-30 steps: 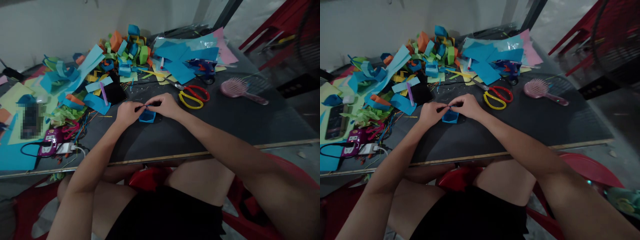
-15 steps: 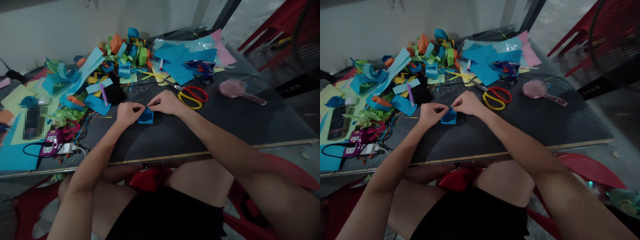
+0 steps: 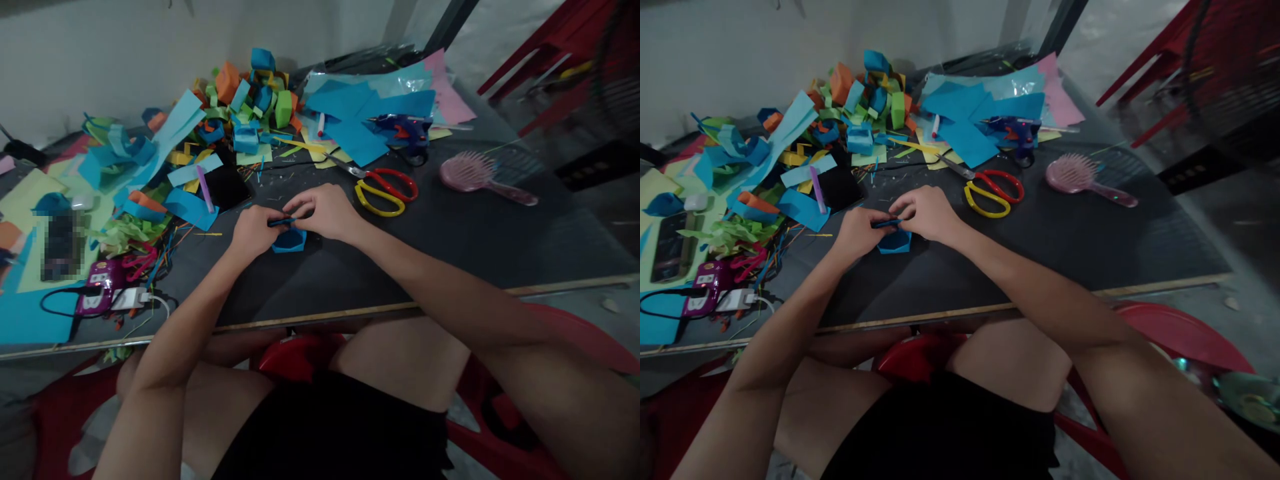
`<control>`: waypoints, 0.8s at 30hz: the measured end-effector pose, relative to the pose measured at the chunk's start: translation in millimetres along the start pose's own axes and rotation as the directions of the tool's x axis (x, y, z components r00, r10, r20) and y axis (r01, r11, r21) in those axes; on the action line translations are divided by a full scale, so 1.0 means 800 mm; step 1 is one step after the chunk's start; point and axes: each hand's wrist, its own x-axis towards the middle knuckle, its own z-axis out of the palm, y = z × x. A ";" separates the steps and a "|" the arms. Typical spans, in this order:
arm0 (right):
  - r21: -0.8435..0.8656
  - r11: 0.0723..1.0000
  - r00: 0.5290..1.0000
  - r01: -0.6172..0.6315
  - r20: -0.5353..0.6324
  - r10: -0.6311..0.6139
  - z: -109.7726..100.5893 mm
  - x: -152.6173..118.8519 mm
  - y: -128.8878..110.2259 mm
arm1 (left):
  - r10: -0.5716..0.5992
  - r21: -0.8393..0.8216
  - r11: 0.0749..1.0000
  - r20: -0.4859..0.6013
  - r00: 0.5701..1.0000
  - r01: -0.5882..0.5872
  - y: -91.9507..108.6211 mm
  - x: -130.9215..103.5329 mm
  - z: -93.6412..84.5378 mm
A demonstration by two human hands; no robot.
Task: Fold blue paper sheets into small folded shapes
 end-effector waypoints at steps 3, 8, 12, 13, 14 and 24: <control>0.181 0.983 0.998 0.001 -0.063 0.010 0.009 0.008 0.019 | -0.002 -0.087 0.996 -0.107 0.994 -0.007 -0.005 -0.001 0.002; 0.537 0.843 0.994 0.024 -0.099 0.035 0.017 0.031 0.052 | -0.023 -0.401 0.904 -0.391 0.920 -0.148 -0.026 0.010 0.018; 0.609 0.793 1.000 0.021 -0.001 -0.025 0.028 0.030 0.050 | -0.177 -0.610 0.778 -0.448 0.876 -0.154 -0.042 0.018 0.028; 0.625 0.780 0.998 0.021 0.029 -0.050 0.032 0.027 0.046 | -0.206 -0.630 0.763 -0.449 0.869 -0.144 -0.045 0.019 0.028; 0.636 0.772 0.996 0.017 0.053 -0.066 0.037 0.023 0.043 | -0.231 -0.642 0.755 -0.449 0.863 -0.132 -0.046 0.018 0.028; 0.527 0.850 1.000 -0.011 -0.005 0.016 0.052 0.011 0.035 | -0.057 -0.480 0.868 -0.353 0.934 -0.129 -0.024 0.004 0.007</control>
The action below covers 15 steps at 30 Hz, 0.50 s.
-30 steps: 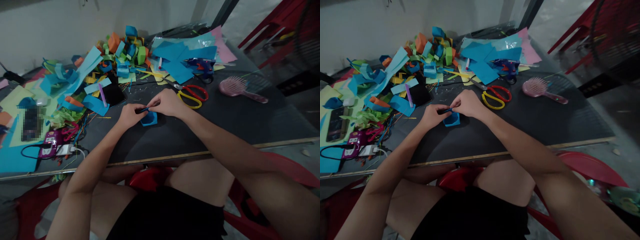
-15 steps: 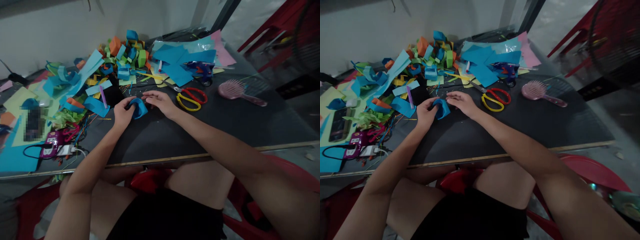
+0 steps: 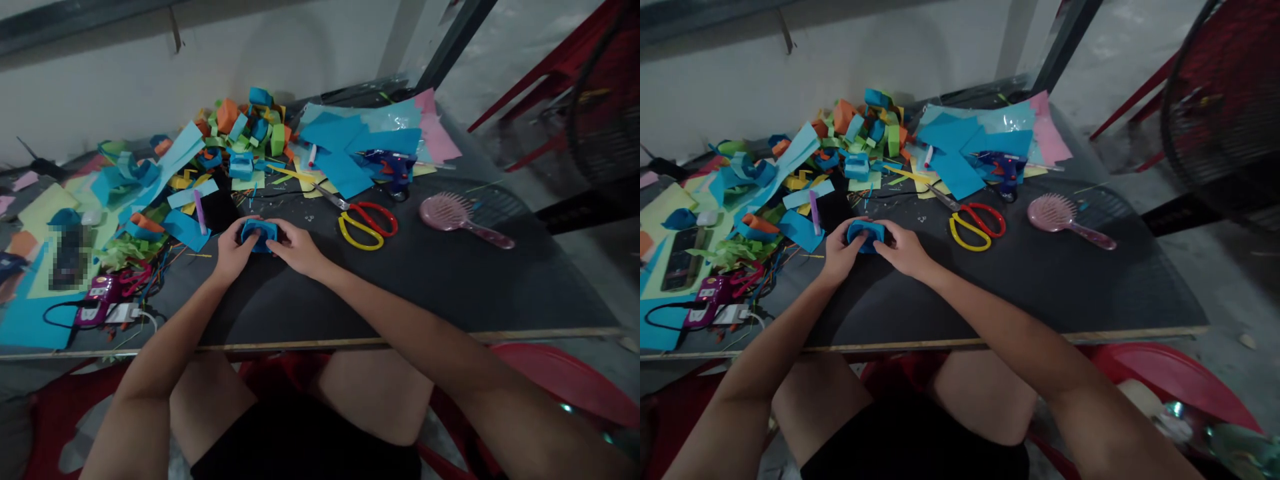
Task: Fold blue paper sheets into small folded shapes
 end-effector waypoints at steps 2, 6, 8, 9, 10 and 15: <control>-0.013 1.000 1.000 -0.017 -0.023 0.017 0.000 0.001 -0.001 | -0.011 -0.058 0.998 0.061 0.998 0.015 -0.001 0.001 -0.003; 0.043 0.998 0.998 -0.042 -0.042 0.043 0.001 0.002 0.001 | -0.018 -0.033 0.999 0.140 0.990 0.022 -0.008 0.004 -0.006; 0.011 0.999 0.998 -0.050 -0.042 0.051 0.001 0.002 0.002 | -0.024 0.112 0.994 0.088 0.996 0.014 -0.010 0.005 -0.005; -0.021 0.999 0.998 -0.046 -0.045 0.046 0.001 0.003 0.003 | -0.022 0.169 0.986 0.058 0.998 0.012 -0.010 0.004 -0.004; -0.061 0.998 0.998 -0.035 -0.053 0.032 0.002 0.004 0.002 | -0.021 0.213 0.977 0.047 0.999 0.011 -0.011 0.004 -0.002; -0.194 0.976 0.986 -0.103 -0.147 0.075 0.011 0.016 -0.008 | -0.089 0.182 0.978 -0.072 0.993 0.101 -0.018 0.008 0.005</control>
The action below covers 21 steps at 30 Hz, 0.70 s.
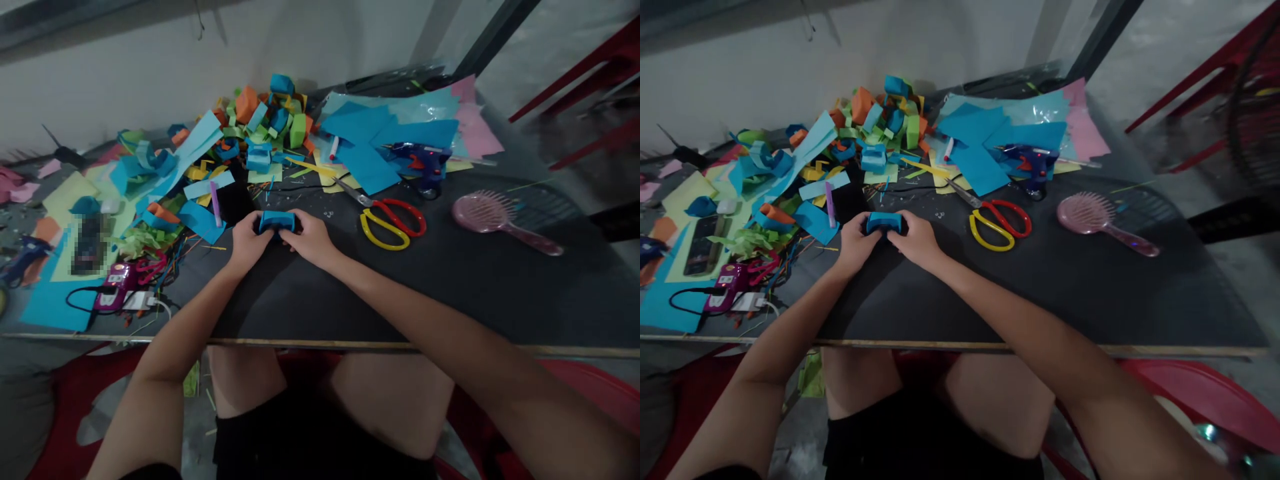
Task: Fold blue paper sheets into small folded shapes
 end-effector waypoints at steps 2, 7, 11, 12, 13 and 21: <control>-0.044 0.999 0.999 -0.024 -0.027 0.023 0.003 0.007 -0.008 | -0.087 -0.114 0.990 -0.043 0.995 0.081 -0.003 0.003 0.004; -0.156 0.988 1.000 -0.009 -0.016 0.006 0.001 0.020 -0.017 | -0.179 -0.226 0.961 -0.069 0.981 0.159 -0.002 0.007 0.010; -0.107 0.992 0.998 -0.067 -0.012 0.066 -0.002 0.024 -0.012 | -0.134 -0.165 0.978 -0.038 0.990 0.126 0.000 0.006 0.012; -0.080 0.995 0.998 -0.063 -0.005 0.063 -0.002 0.024 -0.010 | -0.130 -0.153 0.980 -0.033 0.991 0.123 -0.001 0.006 0.013; -0.040 0.997 0.998 -0.060 -0.011 0.060 -0.002 0.025 -0.007 | -0.123 -0.169 0.979 -0.021 0.992 0.118 -0.002 0.006 0.013; 0.128 0.991 0.998 0.042 -0.057 -0.035 0.004 0.034 0.007 | 0.182 -0.407 0.904 0.086 0.980 -0.132 -0.022 0.021 0.011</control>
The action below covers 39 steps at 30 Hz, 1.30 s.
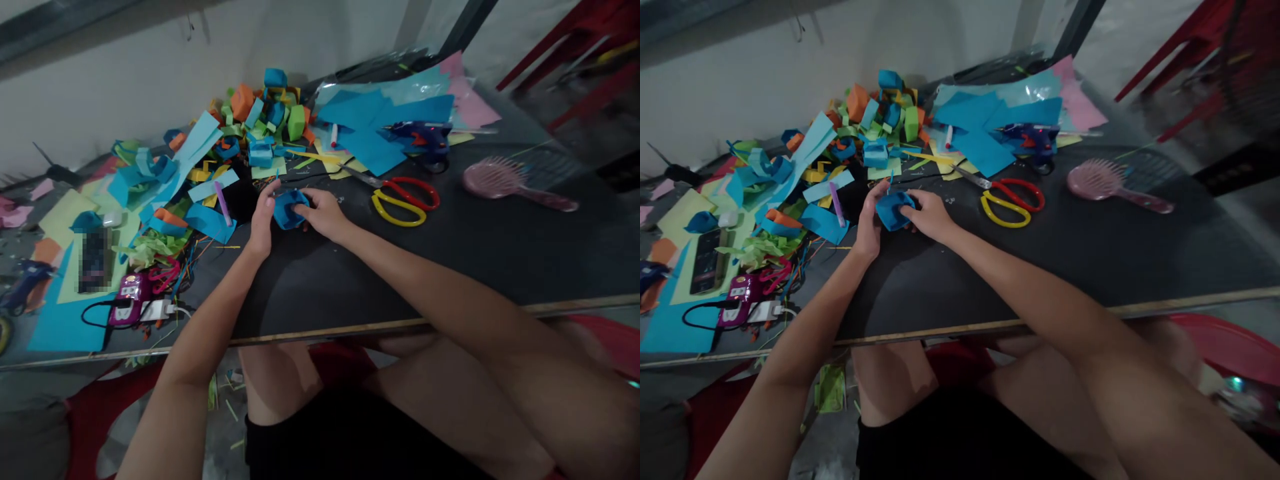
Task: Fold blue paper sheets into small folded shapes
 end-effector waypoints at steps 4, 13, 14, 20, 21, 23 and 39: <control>-0.026 1.000 1.000 0.009 0.029 -0.009 -0.007 0.000 0.002 | 0.047 -0.002 0.999 0.187 0.981 -0.048 -0.004 0.004 0.004; 0.309 0.951 0.996 -0.028 -0.067 0.051 -0.007 0.002 0.004 | 0.070 0.023 0.997 0.067 0.995 -0.072 -0.021 0.007 0.007; 0.304 0.952 0.994 -0.029 -0.092 0.060 -0.007 0.004 0.006 | 0.069 0.041 0.997 0.075 0.995 -0.072 -0.020 0.007 0.006; 0.244 0.970 0.992 -0.005 -0.118 0.035 -0.007 0.009 0.021 | 0.142 0.280 0.947 0.082 0.986 -0.160 -0.011 0.004 0.004; 0.236 0.972 0.994 0.015 -0.111 0.012 -0.007 0.009 0.023 | 0.151 0.297 0.941 0.062 0.987 -0.163 -0.009 0.004 0.003; 0.184 0.980 0.992 0.070 -0.120 -0.048 -0.006 0.006 0.025 | 0.148 0.308 0.940 0.016 0.989 -0.145 -0.007 0.003 0.003; 0.102 0.983 0.958 0.151 -0.259 -0.120 -0.003 0.015 0.039 | -0.039 0.170 0.983 -0.140 0.989 0.063 -0.027 0.018 0.002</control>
